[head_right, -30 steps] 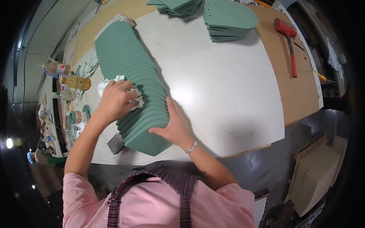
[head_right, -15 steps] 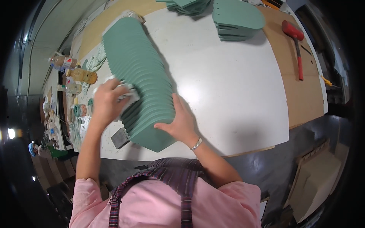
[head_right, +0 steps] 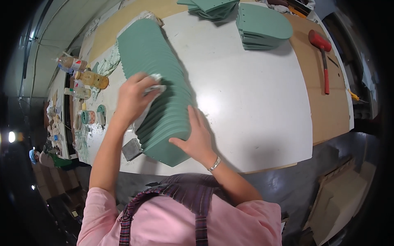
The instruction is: The person scrapes excess material from the grooves of a green foam part using a small tool and wipes the surface with a white cloth.
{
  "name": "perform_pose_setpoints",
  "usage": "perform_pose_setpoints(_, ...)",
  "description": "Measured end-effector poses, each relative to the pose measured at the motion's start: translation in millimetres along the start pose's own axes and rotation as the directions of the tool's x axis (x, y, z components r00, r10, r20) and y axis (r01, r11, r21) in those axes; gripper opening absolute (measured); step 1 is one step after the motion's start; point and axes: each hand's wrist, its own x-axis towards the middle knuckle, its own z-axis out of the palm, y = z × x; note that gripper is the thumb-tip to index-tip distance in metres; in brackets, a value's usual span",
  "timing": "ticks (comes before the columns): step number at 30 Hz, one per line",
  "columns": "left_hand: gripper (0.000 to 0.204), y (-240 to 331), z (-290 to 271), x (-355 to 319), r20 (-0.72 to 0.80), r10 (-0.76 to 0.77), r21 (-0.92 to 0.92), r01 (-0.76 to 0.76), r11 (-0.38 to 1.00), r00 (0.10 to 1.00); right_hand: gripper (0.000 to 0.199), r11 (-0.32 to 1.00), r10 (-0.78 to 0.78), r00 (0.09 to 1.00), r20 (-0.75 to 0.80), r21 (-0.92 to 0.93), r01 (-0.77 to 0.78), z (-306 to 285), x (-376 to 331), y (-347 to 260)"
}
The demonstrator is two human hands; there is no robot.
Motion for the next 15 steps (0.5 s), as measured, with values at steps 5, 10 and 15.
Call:
perform_pose_setpoints(5,0.018,-12,22,3,0.118,-0.002,0.074,-0.007,0.997,0.993,0.110,1.000,0.001,1.000,-0.016,0.031,-0.001,-3,0,9)
perform_pose_setpoints(10,0.020,-25,16,-13,0.166,-0.145,0.154,0.119,0.981,0.975,0.111,1.000,0.008,0.999,-0.031,-0.019,-0.009,1,-1,8)
perform_pose_setpoints(15,0.019,-5,29,8,0.090,-0.049,0.208,0.030,0.978,0.995,0.113,0.999,-0.014,0.999,-0.033,0.034,0.015,1,0,7)
